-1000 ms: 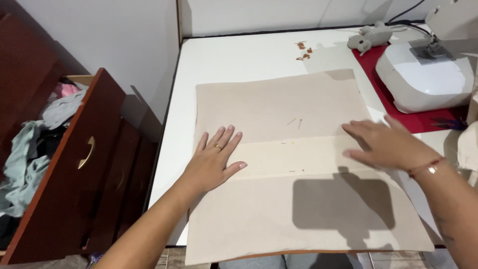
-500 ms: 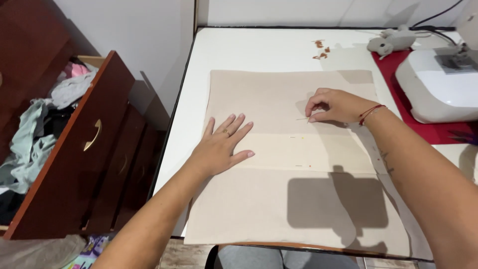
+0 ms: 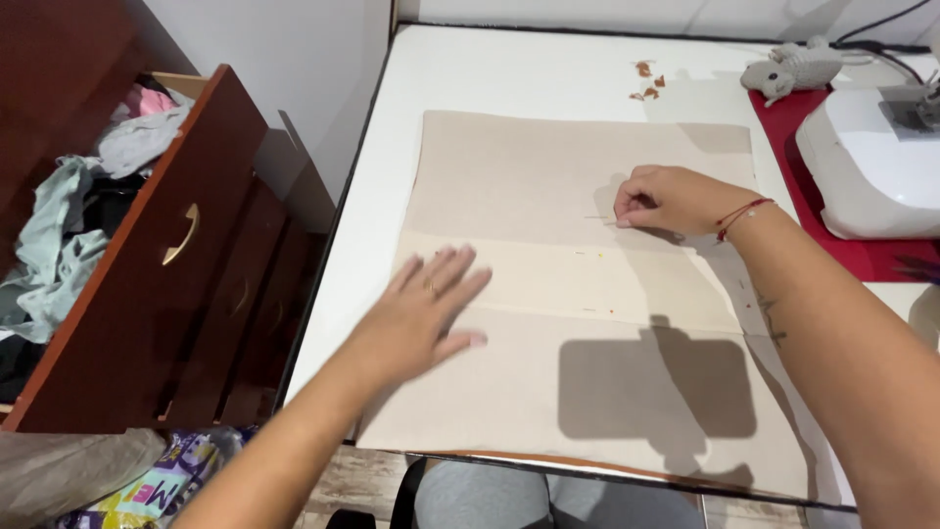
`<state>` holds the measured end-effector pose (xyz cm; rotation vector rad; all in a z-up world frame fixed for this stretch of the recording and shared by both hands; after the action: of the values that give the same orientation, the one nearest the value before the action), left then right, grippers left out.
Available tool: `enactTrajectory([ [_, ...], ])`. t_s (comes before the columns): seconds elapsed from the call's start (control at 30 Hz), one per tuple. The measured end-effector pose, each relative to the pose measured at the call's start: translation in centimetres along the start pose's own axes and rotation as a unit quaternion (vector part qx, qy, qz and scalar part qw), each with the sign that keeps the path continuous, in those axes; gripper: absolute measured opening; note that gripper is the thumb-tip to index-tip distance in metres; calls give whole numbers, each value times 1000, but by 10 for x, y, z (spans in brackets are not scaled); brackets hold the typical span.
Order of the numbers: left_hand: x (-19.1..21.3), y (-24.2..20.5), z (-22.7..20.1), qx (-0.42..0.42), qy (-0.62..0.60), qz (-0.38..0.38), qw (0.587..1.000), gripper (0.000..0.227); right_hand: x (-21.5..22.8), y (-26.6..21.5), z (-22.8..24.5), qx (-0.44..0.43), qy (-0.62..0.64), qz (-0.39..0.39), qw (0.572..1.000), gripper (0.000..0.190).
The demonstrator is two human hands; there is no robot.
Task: The person pins a light beige fabric on a white table using multiple pins. They then switch to a brown fabric, folding its edges and securing them with pins. The person handles the fabric pieces by hand, adjusting their position and smoothing them out on the table.
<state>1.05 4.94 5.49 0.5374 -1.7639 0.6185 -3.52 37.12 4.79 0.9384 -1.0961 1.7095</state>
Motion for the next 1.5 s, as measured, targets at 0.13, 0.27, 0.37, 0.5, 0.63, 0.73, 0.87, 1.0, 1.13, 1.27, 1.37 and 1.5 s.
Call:
enactTrajectory([
  [0.13,-22,-20,7,37,-21,38,998,76,8,-7,17,-22,-4,-7,1000,23],
  [0.27,-12,-30,5,40,-29,2,999,72,0,4,24,-20,4,-36,999,22],
  [0.37,-7,-41,-2,22,-39,6,999,69,-10,13,18,-10,-38,-30,999,20],
  [0.5,-16,-51,-1,12,-40,29,999,69,-15,11,25,9,-137,-46,990,18],
  [0.63,-28,-55,-1,-79,-16,-110,991,68,-10,-20,22,39,-31,-127,991,18],
  [0.73,-30,-56,3,-75,18,-152,985,68,13,-72,16,28,16,-217,976,11],
  [0.87,-36,-53,4,-64,32,-123,990,72,15,-173,-31,10,-49,-341,939,15],
  [1.0,-34,-55,8,-67,98,-143,983,77,-5,-253,-86,-164,-94,-340,921,20],
  [1.13,-31,-51,14,-51,-6,-98,994,74,-36,-282,-96,-221,-88,-317,918,18],
  [1.27,-19,-67,20,-48,-6,-112,992,84,-48,-291,-92,-243,-92,-309,915,20],
  [1.37,-19,-89,20,-80,11,-90,993,101,-46,-294,-84,-207,-76,-298,929,27],
  [1.5,-45,-115,46,-125,-13,-24,992,105,-44,-300,-41,-131,-47,-277,951,32],
])
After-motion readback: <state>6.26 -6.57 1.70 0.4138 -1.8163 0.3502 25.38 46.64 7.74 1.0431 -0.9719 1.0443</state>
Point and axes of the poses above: each hand's wrist, its own y-axis towards the middle knuckle, its own x-axis out of the back of the hand, z = x × y, the point moved 8 cm from there along y, towards the middle knuckle, and after that the axes turned 9 degrees about x, right-handed, at the moved point
